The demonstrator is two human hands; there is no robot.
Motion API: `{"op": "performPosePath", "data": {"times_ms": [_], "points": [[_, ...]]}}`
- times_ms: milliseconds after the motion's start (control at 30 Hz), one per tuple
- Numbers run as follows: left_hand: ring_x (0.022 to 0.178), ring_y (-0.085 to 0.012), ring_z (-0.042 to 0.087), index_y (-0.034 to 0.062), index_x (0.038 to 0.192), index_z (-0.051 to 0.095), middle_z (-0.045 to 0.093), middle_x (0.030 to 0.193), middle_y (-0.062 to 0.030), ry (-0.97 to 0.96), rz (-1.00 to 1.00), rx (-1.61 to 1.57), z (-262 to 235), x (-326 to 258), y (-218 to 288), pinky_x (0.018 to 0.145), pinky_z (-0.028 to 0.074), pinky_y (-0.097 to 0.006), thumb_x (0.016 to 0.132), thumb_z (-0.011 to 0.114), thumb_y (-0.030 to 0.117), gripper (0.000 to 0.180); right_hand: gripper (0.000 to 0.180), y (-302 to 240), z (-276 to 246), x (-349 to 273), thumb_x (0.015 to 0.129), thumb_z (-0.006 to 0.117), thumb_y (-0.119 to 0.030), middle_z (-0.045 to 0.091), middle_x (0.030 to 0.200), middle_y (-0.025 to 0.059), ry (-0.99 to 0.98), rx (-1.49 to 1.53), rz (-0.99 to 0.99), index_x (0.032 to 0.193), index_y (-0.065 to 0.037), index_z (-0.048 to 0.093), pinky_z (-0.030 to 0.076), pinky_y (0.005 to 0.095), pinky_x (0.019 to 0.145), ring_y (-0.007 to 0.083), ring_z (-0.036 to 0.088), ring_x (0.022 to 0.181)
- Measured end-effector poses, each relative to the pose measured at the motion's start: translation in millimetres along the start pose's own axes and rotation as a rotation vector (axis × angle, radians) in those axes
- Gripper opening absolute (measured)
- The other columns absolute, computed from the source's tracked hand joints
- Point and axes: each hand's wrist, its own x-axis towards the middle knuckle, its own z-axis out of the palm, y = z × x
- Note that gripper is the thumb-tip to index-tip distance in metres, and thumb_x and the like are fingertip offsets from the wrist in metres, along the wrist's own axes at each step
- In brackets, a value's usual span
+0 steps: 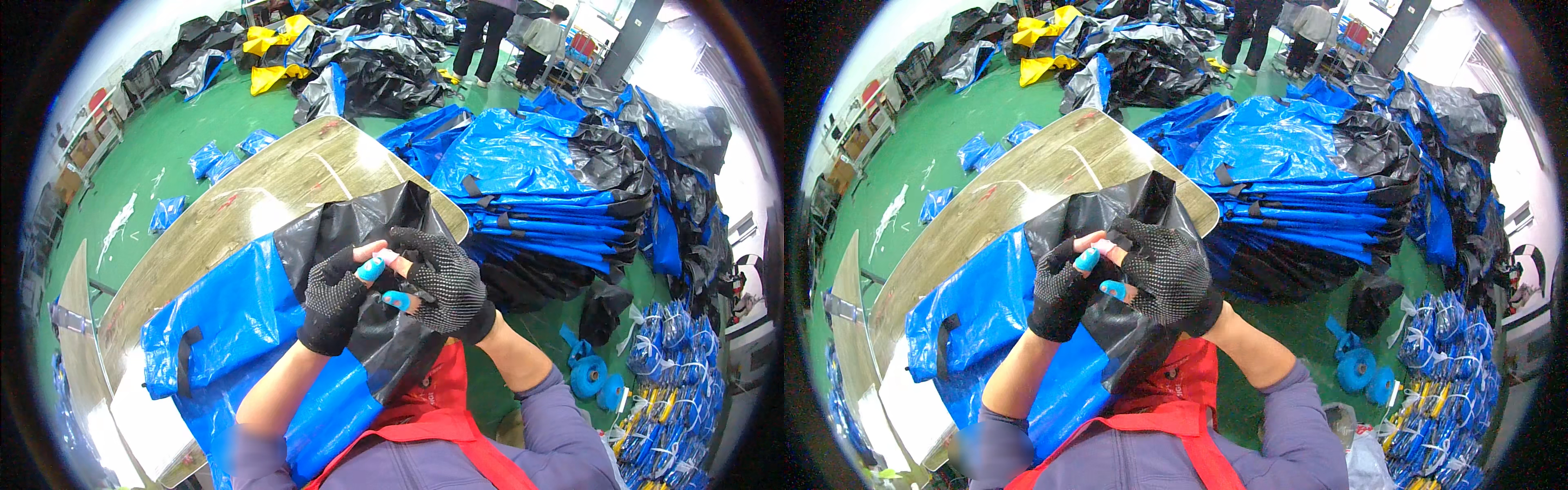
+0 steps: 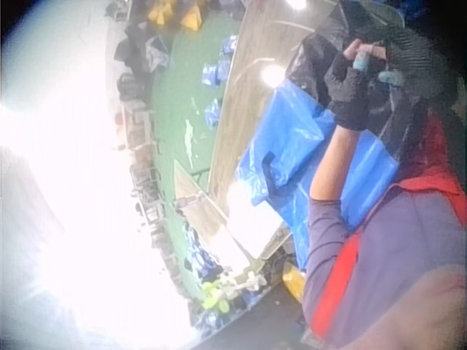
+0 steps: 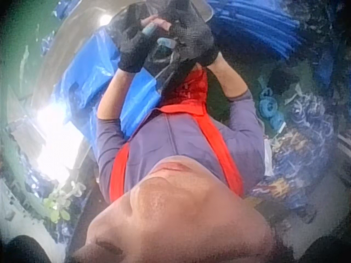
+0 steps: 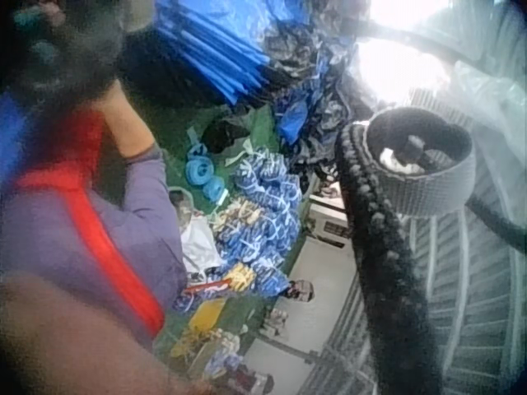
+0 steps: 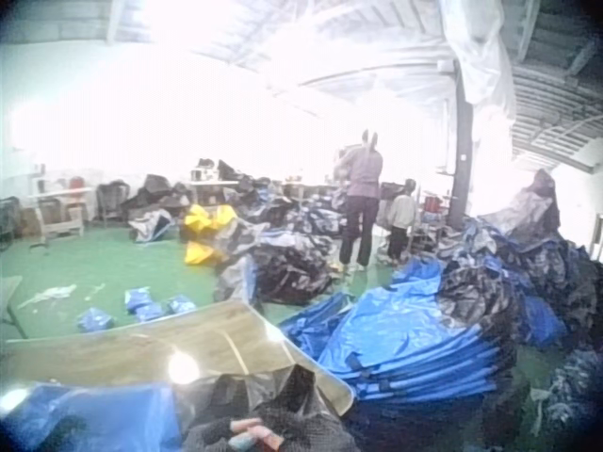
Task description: The person folds blue and black tarps on a table, then places each folded tarp into a clear plastic bag. The person repeats this process for multiple tarps, handling them one at a time.
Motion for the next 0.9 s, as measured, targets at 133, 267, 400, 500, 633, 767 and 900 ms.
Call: {"op": "performPosePath", "data": {"times_ms": [133,267,400,500,633,767,900], "points": [[0.089,-0.0108,0.061,0.0025,0.109,0.069,0.070,0.099,-0.0062,0.053,0.127,0.064,4.3,2.3,1.9,0.079,0.049,-0.027,0.091,0.065,0.026,0.030,0.060,-5.0,8.1,3.0,0.083,0.070,-0.029,0.052,0.132,0.0226,0.034,0.296,-0.022,0.134,-0.004,0.051,0.042,0.0451,0.101,0.0398,0.053,0.119],[0.086,-0.0255,0.068,0.0032,0.104,0.067,0.069,0.093,-0.0145,0.312,0.596,0.671,7.2,4.9,2.6,0.077,0.052,-0.034,0.087,0.068,0.027,0.029,0.077,-10.2,15.6,9.4,0.085,0.060,-0.056,0.049,0.137,0.0231,0.066,0.210,0.109,0.135,0.001,0.049,0.039,0.0463,0.102,0.0387,0.051,0.123],[0.089,-0.0317,0.065,0.0074,0.110,0.064,0.067,0.098,-0.0136,0.199,0.737,0.893,5.9,5.4,10.0,0.077,0.051,-0.039,0.076,0.068,0.006,0.034,0.078,-14.7,13.5,12.4,0.087,0.053,-0.058,0.054,0.131,0.0233,0.083,-0.049,0.050,0.137,0.002,0.047,0.043,0.0451,0.098,0.0394,0.056,0.113],[0.077,-0.0314,0.063,0.0124,0.113,0.065,0.065,0.085,-0.0112,0.108,0.735,1.080,5.2,6.9,19.1,0.068,0.050,-0.041,0.073,0.067,0.007,0.041,0.059,-16.8,10.1,11.5,0.085,0.061,-0.038,0.060,0.123,0.0199,0.147,-0.198,0.007,0.132,-0.002,0.054,0.046,0.0436,0.092,0.0351,0.061,0.106],[0.066,-0.0306,0.061,0.0113,0.096,0.067,0.061,0.072,-0.0103,0.105,0.789,1.069,7.2,10.7,21.9,0.060,0.048,-0.042,0.069,0.071,0.008,0.027,0.059,-21.2,12.8,3.9,0.089,0.060,-0.035,0.057,0.127,0.0202,0.129,-0.101,0.070,0.136,-0.001,0.048,0.044,0.0438,0.095,0.0354,0.059,0.110],[0.068,-0.0319,0.060,0.0084,0.083,0.062,0.060,0.073,-0.0120,0.126,0.805,0.885,6.3,13.5,13.6,0.061,0.048,-0.040,0.062,0.077,0.009,0.025,0.077,-23.5,22.1,-4.7,0.089,0.057,-0.049,0.045,0.141,0.0213,0.101,0.435,0.214,0.143,0.002,0.036,0.037,0.0400,0.106,0.0343,0.048,0.126],[0.070,-0.0319,0.061,0.0081,0.081,0.062,0.061,0.075,-0.0118,0.073,0.690,0.783,1.0,12.5,6.4,0.062,0.048,-0.040,0.062,0.078,0.012,0.025,0.077,-18.9,23.7,-6.9,0.088,0.054,-0.053,0.048,0.138,0.0220,0.025,0.830,0.356,0.142,0.000,0.040,0.039,0.0404,0.104,0.0345,0.050,0.124]]}}
